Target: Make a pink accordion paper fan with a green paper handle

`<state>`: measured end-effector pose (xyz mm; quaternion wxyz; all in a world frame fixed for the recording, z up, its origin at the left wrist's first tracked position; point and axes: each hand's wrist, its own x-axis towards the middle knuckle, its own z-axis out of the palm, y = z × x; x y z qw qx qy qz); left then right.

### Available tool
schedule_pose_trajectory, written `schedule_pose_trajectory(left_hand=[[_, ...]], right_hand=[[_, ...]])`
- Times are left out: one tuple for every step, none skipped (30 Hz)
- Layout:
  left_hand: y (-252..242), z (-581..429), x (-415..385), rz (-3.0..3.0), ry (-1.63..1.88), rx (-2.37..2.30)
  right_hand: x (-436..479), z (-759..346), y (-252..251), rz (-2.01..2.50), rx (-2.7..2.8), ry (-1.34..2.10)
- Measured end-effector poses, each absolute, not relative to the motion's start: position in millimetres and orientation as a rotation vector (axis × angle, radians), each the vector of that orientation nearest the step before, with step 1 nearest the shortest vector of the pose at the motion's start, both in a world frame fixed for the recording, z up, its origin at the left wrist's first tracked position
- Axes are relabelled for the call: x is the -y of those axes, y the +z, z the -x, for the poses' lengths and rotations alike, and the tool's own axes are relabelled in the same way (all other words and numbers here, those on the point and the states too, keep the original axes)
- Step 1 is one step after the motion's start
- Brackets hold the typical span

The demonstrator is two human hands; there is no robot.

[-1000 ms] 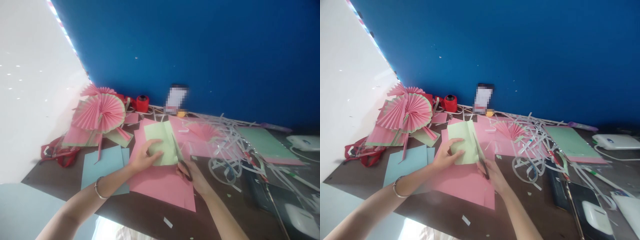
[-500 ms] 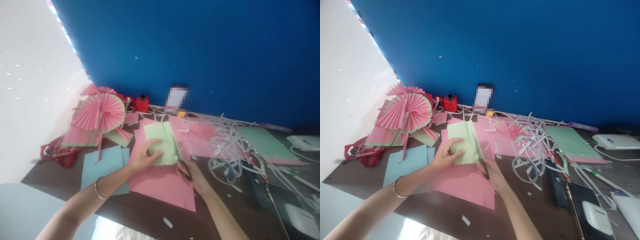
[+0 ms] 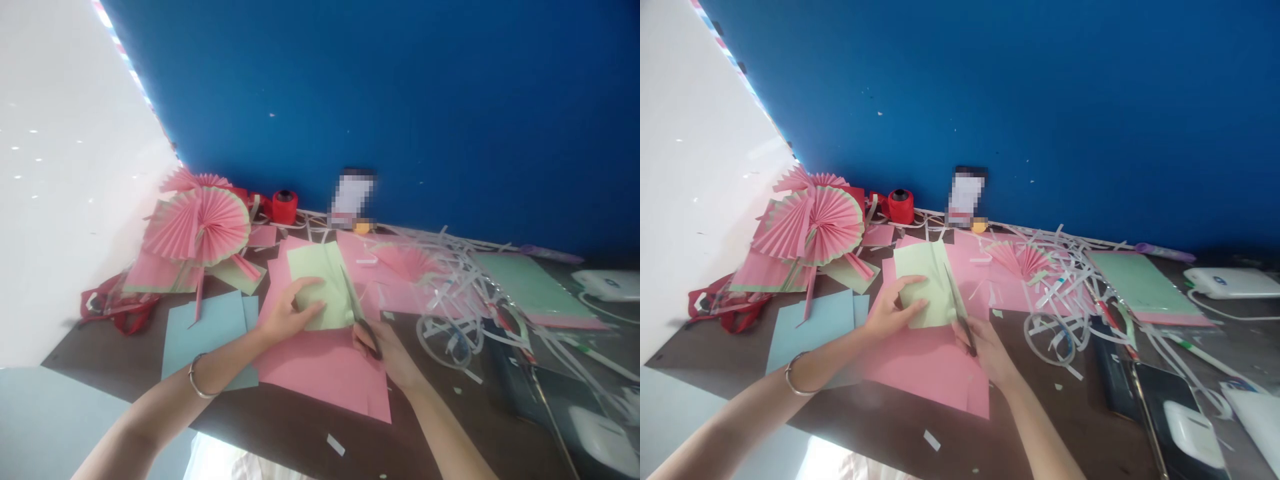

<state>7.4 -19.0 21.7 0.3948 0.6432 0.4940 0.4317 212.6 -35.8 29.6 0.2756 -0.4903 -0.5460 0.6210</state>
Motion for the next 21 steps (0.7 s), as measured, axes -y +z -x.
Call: schedule_pose_trajectory(left_hand=[[21.2,-7.3,18.8,-1.635,1.096,-1.252],[20.8,-7.3,18.7,-1.636,1.096,-1.251],[20.5,-7.2,18.6,-1.634,1.096,-1.250],[20.3,-7.2,18.6,-1.630,1.093,-1.251],[20.3,-7.2,18.6,-1.627,1.091,-1.253],[20.5,-7.1,18.7,-1.626,1.090,-1.255],[20.8,-7.1,18.8,-1.628,1.091,-1.254],[21.3,-7.1,19.1,-1.631,1.094,-1.253],[22.0,-7.1,19.3,-1.634,1.097,-1.251],[22.7,-7.2,19.6,-1.636,1.100,-1.249],[23.3,-7.2,19.8,-1.636,1.104,-1.247],[23.7,-7.3,19.9,-1.634,1.108,-1.244],[23.7,-7.4,19.8,-1.631,1.112,-1.240],[23.2,-7.3,19.4,-1.626,1.119,-1.232],[22.1,-7.3,18.7,-1.619,1.135,-1.220],[20.6,-7.1,17.7,-1.610,1.162,-1.205],[18.6,-6.8,16.4,-1.596,1.196,-1.190],[16.5,-6.5,14.9,-1.577,1.233,-1.178],[14.3,-6.2,13.5,-1.552,1.265,-1.174],[12.4,-5.9,12.2,-1.523,1.286,-1.179],[10.8,-5.6,11.2,-1.495,1.290,-1.189]], right_hand=[[36.0,-212.4,30.2,1.317,1.467,1.673],[36.0,-212.3,30.6,1.318,1.465,1.674],[35.9,-212.3,30.8,1.321,1.465,1.677],[35.8,-212.5,30.9,1.324,1.467,1.681],[35.5,-212.7,30.7,1.326,1.469,1.682],[35.1,-213.0,30.5,1.325,1.472,1.683],[34.8,-213.2,30.1,1.323,1.473,1.682],[34.4,-213.4,29.7,1.320,1.474,1.682],[34.1,-213.4,29.2,1.316,1.473,1.685],[33.9,-213.4,28.8,1.313,1.469,1.686],[33.8,-213.4,28.4,1.310,1.463,1.688],[33.8,-213.4,28.0,1.307,1.460,1.694],[33.9,-213.3,27.8,1.303,1.455,1.698],[34.1,-213.3,27.7,1.300,1.449,1.704],[34.4,-213.4,27.6,1.297,1.442,1.710],[34.7,-213.4,27.7,1.294,1.435,1.718],[35.1,-213.5,27.8,1.290,1.430,1.724],[35.4,-213.6,28.0,1.283,1.431,1.730],[35.7,-213.6,28.1,1.274,1.435,1.734],[36.0,-213.6,28.3,1.269,1.440,1.738],[36.2,-213.6,28.3,1.271,1.445,1.739]])
